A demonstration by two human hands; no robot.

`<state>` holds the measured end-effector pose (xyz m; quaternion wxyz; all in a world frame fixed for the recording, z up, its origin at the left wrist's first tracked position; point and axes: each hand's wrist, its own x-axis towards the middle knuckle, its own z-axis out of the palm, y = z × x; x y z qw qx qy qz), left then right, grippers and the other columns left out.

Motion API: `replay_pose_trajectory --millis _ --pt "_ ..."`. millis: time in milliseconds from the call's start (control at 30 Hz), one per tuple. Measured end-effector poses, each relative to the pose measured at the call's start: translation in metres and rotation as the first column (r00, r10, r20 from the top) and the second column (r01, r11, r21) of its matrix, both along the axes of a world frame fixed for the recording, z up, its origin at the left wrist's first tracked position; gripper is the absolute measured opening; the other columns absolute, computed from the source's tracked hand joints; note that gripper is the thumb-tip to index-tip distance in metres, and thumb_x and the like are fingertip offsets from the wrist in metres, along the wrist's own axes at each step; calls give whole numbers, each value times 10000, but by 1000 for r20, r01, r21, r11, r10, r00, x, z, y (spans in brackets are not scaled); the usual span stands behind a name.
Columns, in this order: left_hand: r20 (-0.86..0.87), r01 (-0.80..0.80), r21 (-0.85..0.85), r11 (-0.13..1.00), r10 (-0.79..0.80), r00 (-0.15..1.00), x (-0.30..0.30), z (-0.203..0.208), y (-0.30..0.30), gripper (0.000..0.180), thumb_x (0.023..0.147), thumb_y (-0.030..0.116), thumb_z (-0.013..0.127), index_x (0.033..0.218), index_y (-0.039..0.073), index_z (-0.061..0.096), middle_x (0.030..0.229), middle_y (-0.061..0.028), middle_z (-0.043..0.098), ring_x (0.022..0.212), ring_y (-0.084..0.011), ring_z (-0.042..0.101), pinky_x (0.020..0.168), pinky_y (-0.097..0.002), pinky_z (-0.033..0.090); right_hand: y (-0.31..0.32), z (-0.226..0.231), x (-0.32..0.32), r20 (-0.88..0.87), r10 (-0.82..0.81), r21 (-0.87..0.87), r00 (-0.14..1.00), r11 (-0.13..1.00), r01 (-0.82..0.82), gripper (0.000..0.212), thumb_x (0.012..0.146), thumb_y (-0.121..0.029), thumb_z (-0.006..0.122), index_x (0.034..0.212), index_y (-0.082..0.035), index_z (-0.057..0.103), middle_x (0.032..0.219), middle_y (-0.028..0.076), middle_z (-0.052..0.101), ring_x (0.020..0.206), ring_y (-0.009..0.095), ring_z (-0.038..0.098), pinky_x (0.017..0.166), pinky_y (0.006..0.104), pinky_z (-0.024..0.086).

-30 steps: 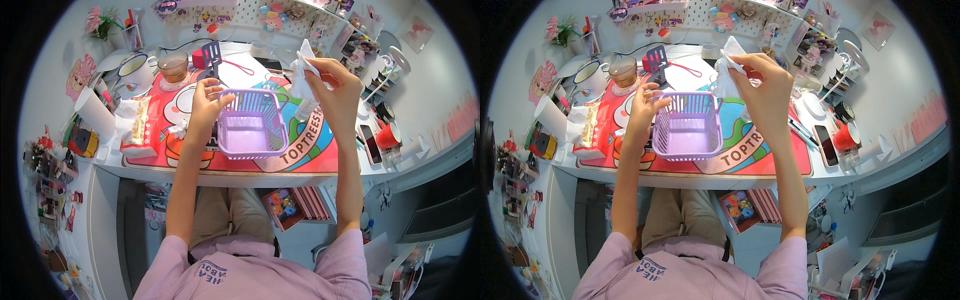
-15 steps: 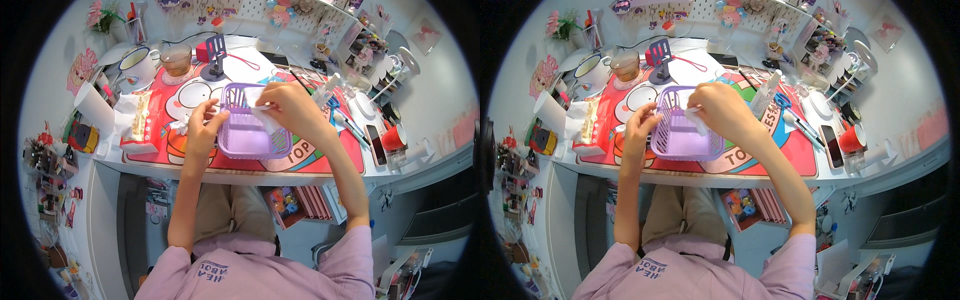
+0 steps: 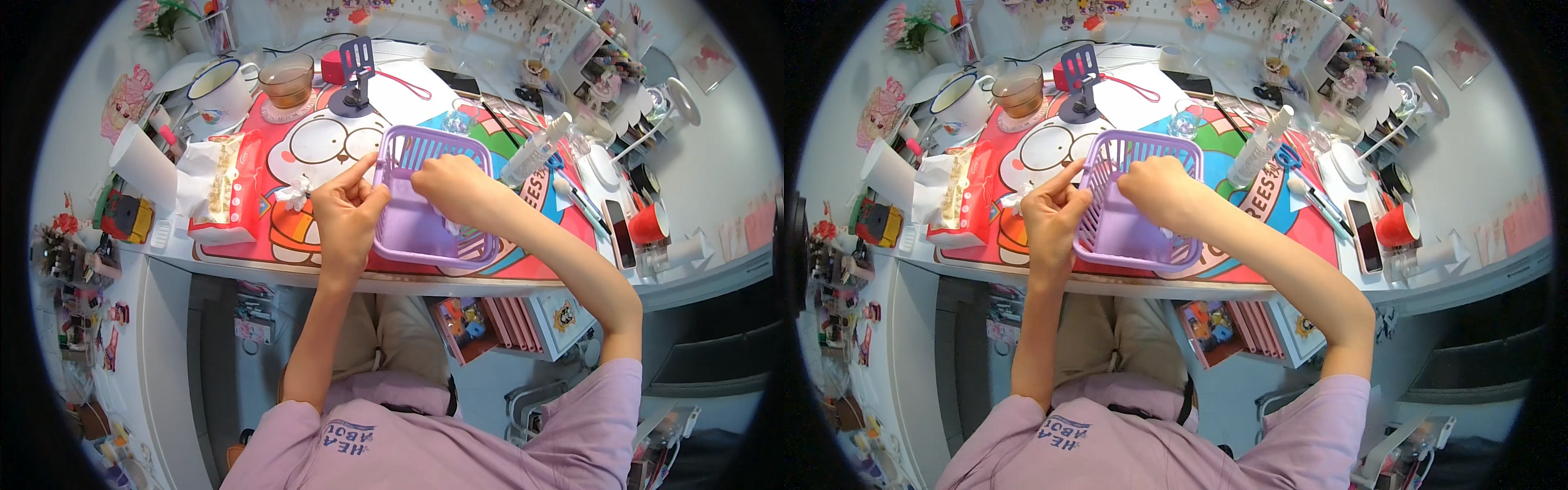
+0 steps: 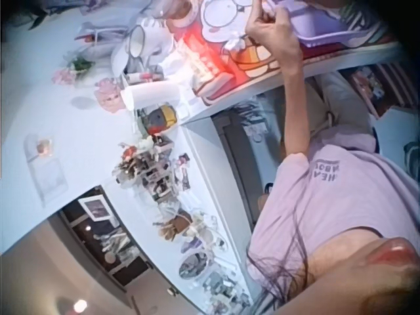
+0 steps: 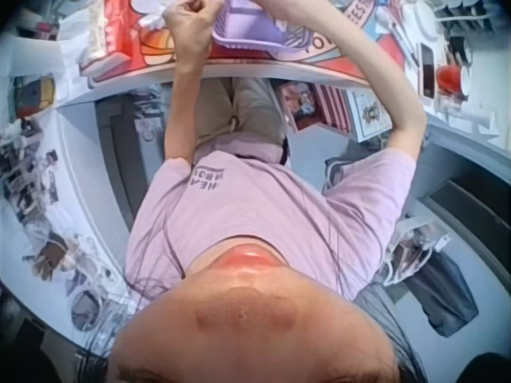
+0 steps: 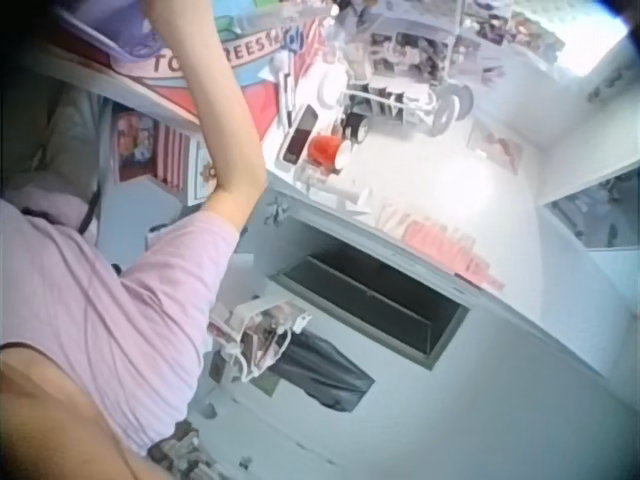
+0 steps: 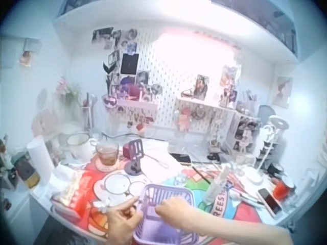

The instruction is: The person organizes white plastic rings into a pink tray, then wipes a purple basket with a tissue. They open a drawer, retrieve small packaged items, and place them into the basket.

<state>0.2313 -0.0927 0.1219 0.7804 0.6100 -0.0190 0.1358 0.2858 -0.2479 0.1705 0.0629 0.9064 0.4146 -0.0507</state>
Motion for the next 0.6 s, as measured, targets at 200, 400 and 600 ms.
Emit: replay_pose_trajectory --millis 200,400,600 --pt "16 -46 -11 999 46 999 -2 -4 -7 444 747 -60 583 1191 -60 564 617 87 366 544 4 321 482 -168 272 5 6 -27 -297 98 -44 950 992 -116 33 700 -43 628 675 -28 611 676 132 623 692 296 638 600 375 502" --pt "-4 -57 3 998 57 998 -1 -3 -7 438 754 -51 576 1191 -57 562 617 84 361 546 -3 316 485 -172 270 -6 -1 -25 -408 66 134 911 991 -12 58 670 -35 636 704 11 646 721 137 652 675 310 631 580 382 485" --pt "8 -62 -39 997 62 998 -1 -9 -9 428 766 -41 579 1194 -46 561 613 84 354 536 -7 300 472 -177 264 17 -15 -16 -540 96 399 836 904 154 192 596 -19 677 786 -14 703 758 147 678 732 277 659 660 357 515"
